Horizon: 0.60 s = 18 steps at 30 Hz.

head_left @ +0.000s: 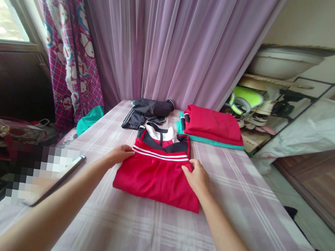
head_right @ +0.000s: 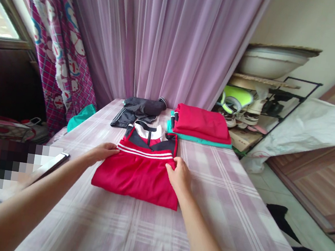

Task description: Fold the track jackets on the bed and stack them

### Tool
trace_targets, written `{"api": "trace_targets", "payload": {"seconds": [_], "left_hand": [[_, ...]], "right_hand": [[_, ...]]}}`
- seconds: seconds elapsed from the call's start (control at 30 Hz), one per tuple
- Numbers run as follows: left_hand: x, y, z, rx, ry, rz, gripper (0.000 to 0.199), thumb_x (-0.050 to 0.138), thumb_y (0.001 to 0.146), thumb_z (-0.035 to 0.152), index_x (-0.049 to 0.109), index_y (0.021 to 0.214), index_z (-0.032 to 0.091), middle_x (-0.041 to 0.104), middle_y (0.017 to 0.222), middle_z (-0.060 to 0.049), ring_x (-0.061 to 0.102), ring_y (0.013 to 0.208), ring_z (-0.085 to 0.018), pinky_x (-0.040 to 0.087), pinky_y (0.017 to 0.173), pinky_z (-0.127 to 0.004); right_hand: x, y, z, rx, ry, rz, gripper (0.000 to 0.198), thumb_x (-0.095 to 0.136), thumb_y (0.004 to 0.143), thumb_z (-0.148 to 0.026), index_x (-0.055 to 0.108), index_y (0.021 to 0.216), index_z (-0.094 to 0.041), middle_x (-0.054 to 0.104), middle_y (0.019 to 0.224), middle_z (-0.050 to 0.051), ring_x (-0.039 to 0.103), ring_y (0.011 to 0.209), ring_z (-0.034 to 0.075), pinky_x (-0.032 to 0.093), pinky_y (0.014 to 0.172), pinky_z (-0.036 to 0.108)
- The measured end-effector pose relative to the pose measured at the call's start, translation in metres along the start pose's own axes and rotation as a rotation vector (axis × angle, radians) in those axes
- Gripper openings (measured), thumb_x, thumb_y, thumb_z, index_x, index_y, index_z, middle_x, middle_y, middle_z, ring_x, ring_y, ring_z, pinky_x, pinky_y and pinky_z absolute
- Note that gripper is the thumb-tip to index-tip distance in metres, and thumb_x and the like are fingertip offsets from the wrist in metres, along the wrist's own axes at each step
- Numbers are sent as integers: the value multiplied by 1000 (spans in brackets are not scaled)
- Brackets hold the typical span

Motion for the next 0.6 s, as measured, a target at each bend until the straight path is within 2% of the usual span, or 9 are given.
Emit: {"api": "trace_targets", "payload": {"seconds": [0.07,0.13,0.23,0.27,0.33,0.37,0.43,0.5,0.6], "left_hand": [[0,6,-5,1,53,67,54,77,57,61,66,86,17,71,79,-4,67,79,-22,49,67,-30],[-8,-2,2,70,118,163,60,73,63,61,66,102,17,73,95,-9,68,89,-25,52,72,-32],[-19,-43,30,329,245,261,62,61,77,62,64,120,19,67,123,-13,65,108,-28,53,86,-38],[-15,-60,38,437,290,232,58,56,82,61,64,122,21,66,127,-12,63,113,-29,52,91,-39],[8,-91,41,589,426,18,47,53,88,57,68,120,25,68,126,-10,61,119,-28,44,105,-41],[22,-103,34,629,507,-117,45,56,88,56,68,120,27,68,128,-9,59,122,-28,40,110,-43],[39,-116,15,644,652,-272,55,66,82,55,62,131,30,61,139,-8,52,132,-30,26,119,-50],[43,-112,-2,615,750,-299,71,73,76,50,51,142,33,51,150,-9,43,140,-32,15,121,-56],[42,-97,-15,592,806,-279,81,76,73,41,44,147,31,45,154,-10,38,143,-31,11,121,-58]], "right_hand": [[2,-3,0,-70,-87,21,34,59,77,-38,64,104,-18,72,105,13,67,98,29,51,88,45],[-10,-10,-8,-187,-67,58,34,54,83,-40,63,109,-19,72,108,13,67,99,27,52,89,44],[-35,-36,-27,-440,-45,27,31,51,89,-39,65,110,-21,71,112,12,66,105,26,52,95,42],[-39,-48,-33,-534,-67,-29,30,52,89,-37,66,112,-22,71,115,12,65,109,26,51,98,42],[-37,-73,-39,-686,-141,-191,35,58,86,-33,65,119,-23,68,126,11,62,118,26,48,104,43],[-33,-84,-37,-728,-183,-276,43,61,82,-30,63,125,-24,65,132,10,59,123,26,46,107,44],[-22,-98,-28,-739,-258,-402,62,61,76,-22,56,138,-22,57,142,11,53,131,27,44,109,46],[-13,-100,-17,-703,-310,-456,76,58,69,-15,49,145,-19,53,147,13,50,134,27,44,111,47],[-4,-95,-11,-701,-323,-459,78,53,67,-11,48,145,-16,55,144,15,52,133,26,43,112,49]]}}
Point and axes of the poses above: each hand's wrist, its own y-axis towards the middle knuckle, its own x-axis out of the palm, z = x × y, the point moved 9 cm from there along y, towards the middle knuckle
